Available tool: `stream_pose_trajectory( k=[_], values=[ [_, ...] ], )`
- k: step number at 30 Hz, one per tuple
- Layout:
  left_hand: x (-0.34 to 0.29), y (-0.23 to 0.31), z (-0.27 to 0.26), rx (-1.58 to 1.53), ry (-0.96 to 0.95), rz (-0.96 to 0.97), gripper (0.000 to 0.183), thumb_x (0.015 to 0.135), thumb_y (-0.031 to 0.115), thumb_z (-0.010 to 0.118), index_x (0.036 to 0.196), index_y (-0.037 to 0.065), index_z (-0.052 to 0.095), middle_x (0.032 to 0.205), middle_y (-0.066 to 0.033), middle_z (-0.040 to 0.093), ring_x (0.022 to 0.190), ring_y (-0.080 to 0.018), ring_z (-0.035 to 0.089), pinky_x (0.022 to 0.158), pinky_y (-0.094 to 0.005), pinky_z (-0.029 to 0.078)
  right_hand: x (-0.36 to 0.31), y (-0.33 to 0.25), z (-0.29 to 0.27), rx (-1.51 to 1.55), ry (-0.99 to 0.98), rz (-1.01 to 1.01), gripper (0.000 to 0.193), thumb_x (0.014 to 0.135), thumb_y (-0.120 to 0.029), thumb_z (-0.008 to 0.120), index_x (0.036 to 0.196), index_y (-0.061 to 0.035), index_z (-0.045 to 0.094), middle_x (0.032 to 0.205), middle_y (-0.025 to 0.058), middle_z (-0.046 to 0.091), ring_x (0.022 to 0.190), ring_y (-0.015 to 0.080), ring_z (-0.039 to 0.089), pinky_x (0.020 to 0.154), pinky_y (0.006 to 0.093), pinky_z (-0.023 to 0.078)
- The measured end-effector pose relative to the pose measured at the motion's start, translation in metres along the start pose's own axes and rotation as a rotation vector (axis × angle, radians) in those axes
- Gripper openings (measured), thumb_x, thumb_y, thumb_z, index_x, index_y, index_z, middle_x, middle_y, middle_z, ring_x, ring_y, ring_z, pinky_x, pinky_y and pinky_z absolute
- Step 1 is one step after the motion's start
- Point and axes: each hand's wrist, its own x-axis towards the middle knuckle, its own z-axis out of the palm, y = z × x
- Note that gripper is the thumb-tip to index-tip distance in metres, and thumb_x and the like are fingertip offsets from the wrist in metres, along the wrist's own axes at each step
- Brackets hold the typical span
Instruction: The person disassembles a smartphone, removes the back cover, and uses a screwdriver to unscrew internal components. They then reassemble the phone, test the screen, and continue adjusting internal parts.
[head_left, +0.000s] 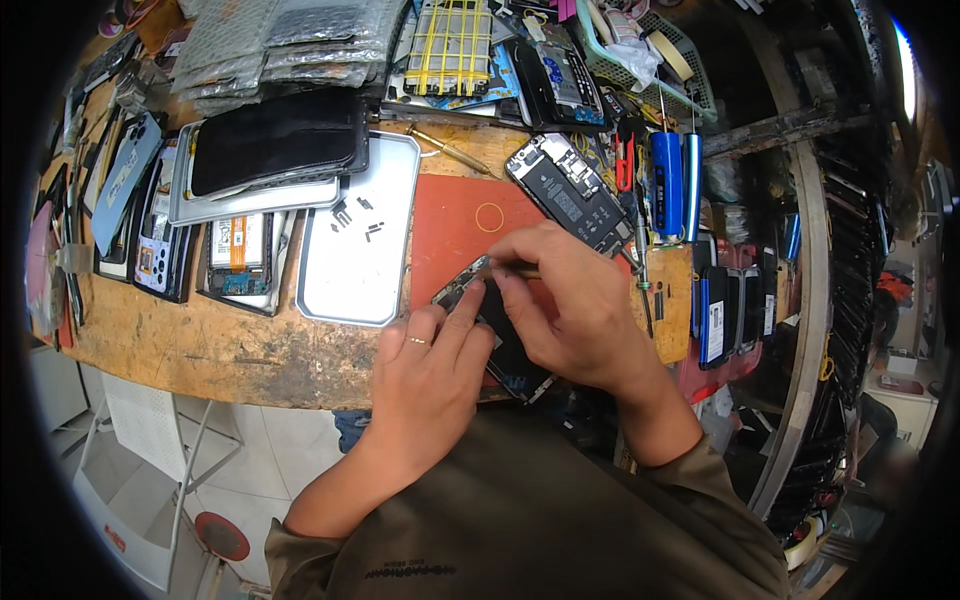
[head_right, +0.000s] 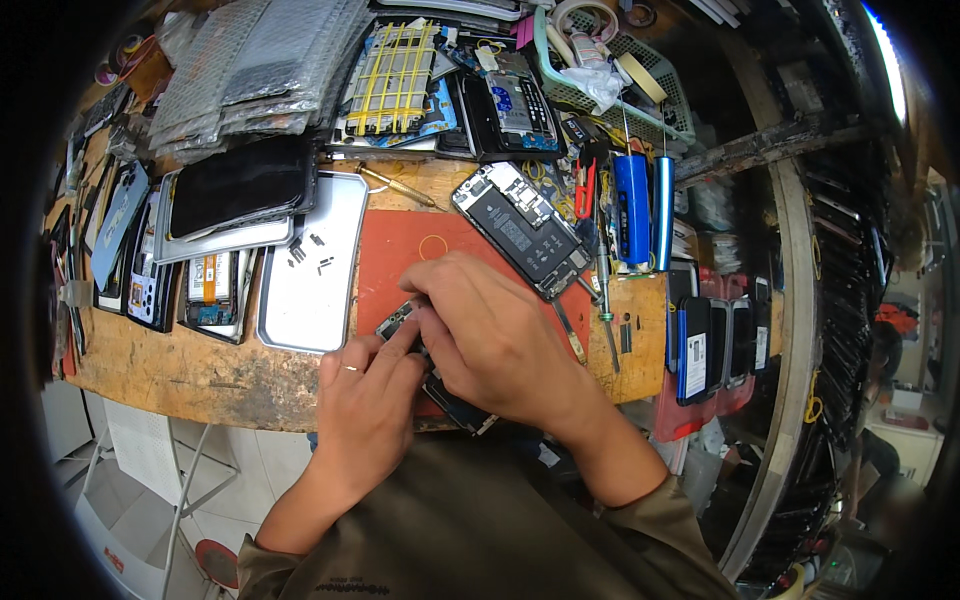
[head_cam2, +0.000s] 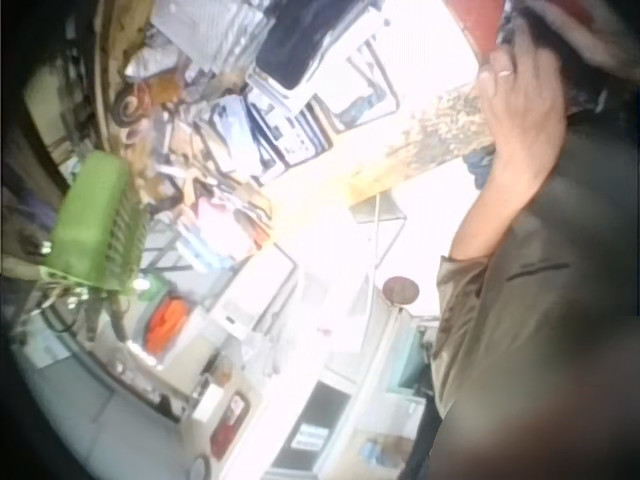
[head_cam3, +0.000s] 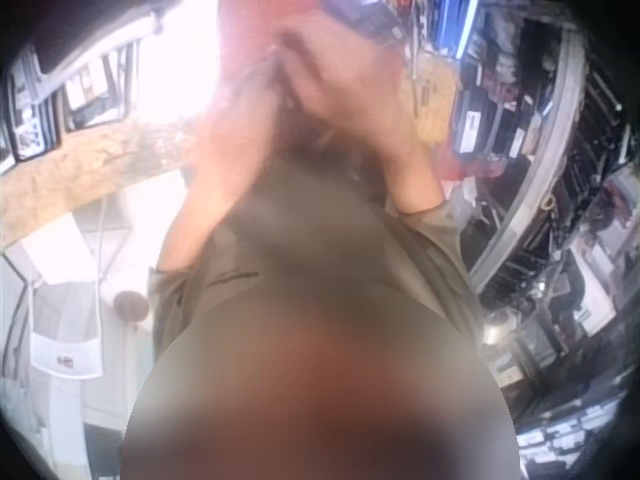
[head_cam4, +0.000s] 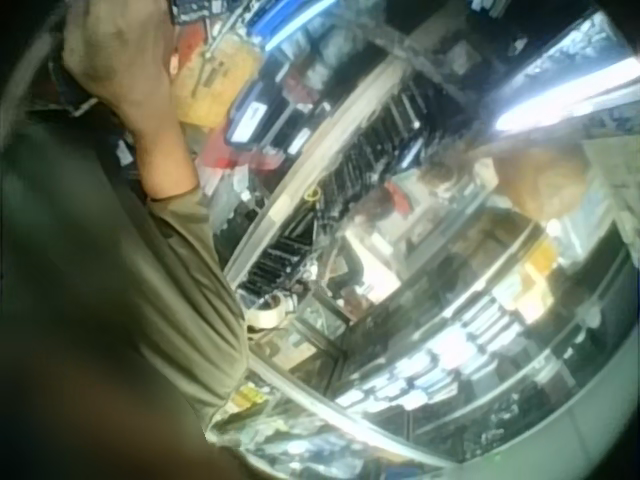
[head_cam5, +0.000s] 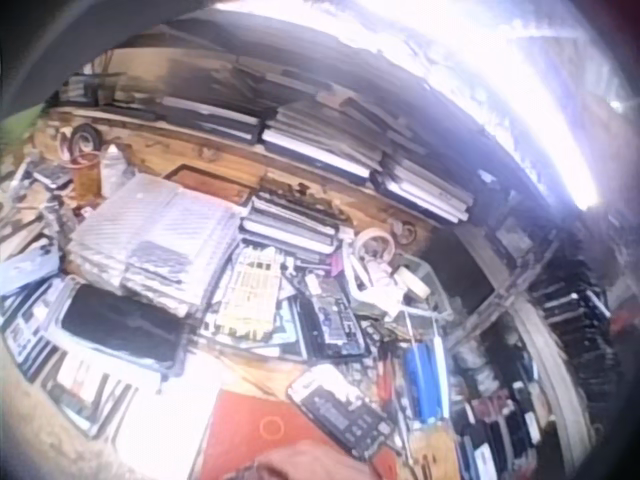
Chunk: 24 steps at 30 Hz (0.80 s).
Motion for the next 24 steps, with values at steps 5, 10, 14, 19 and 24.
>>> stream_pose_trajectory(
  k=[5, 10, 14, 19, 24],
  values=[
    [0.0028, 0.004, 0.0005, 0.093, -0.046, 0.0, 0.014, 0.085, 0.014, 0.067, 0.098, 0.01, 0.067, 0.145, -0.0103, 0.069, 0.099, -0.0245, 0.059, 0.086, -0.0377, 0.046, -0.001, 0.0035, 0.0048, 0.01, -0.017, -0.011, 0.029, 0.088, 0.009, 0.071, 0.116, 0.0033, 0.064, 0.1, 0.0189, 0.07, 0.09, 0.0395, 0.072, 0.079, 0.0455, 0.06],
    [0.0033, 0.0042, 0.0004, 0.089, -0.045, -0.009, 0.015, 0.084, 0.014, 0.067, 0.098, 0.009, 0.067, 0.144, -0.0106, 0.069, 0.1, -0.0248, 0.059, 0.087, -0.0381, 0.046, 0.0, 0.0068, 0.0086, 0.038, -0.023, -0.025, 0.029, 0.088, 0.009, 0.071, 0.115, 0.0035, 0.065, 0.099, 0.0185, 0.07, 0.089, 0.0387, 0.072, 0.078, 0.0449, 0.06],
    [0.0024, 0.0049, 0.0025, 0.088, -0.039, -0.023, 0.015, 0.083, 0.013, 0.068, 0.098, 0.01, 0.067, 0.144, -0.0102, 0.069, 0.101, -0.0248, 0.06, 0.087, -0.0386, 0.046, 0.0008, 0.0074, 0.0103, 0.038, -0.018, -0.024, 0.029, 0.087, 0.01, 0.071, 0.115, 0.0034, 0.065, 0.098, 0.0183, 0.07, 0.088, 0.0383, 0.072, 0.078, 0.0447, 0.06],
    [0.0003, 0.0002, 0.0062, 0.055, -0.015, -0.016, 0.015, 0.083, 0.012, 0.069, 0.098, 0.011, 0.067, 0.144, -0.009, 0.07, 0.101, -0.0243, 0.06, 0.086, -0.0386, 0.045, 0.0015, 0.0071, 0.0092, 0.047, -0.021, -0.025, 0.029, 0.087, 0.01, 0.071, 0.115, 0.0035, 0.065, 0.099, 0.0184, 0.069, 0.088, 0.0382, 0.072, 0.078, 0.0448, 0.06],
    [-0.0016, -0.0004, 0.0098, 0.048, 0.003, -0.021, 0.015, 0.083, 0.012, 0.069, 0.098, 0.012, 0.067, 0.143, -0.0076, 0.07, 0.101, -0.0235, 0.06, 0.086, -0.0387, 0.045, 0.0016, 0.0068, 0.0089, 0.042, -0.038, -0.018, 0.029, 0.087, 0.01, 0.07, 0.115, 0.0036, 0.064, 0.097, 0.0183, 0.068, 0.087, 0.0388, 0.071, 0.077, 0.0454, 0.059]
  ],
)
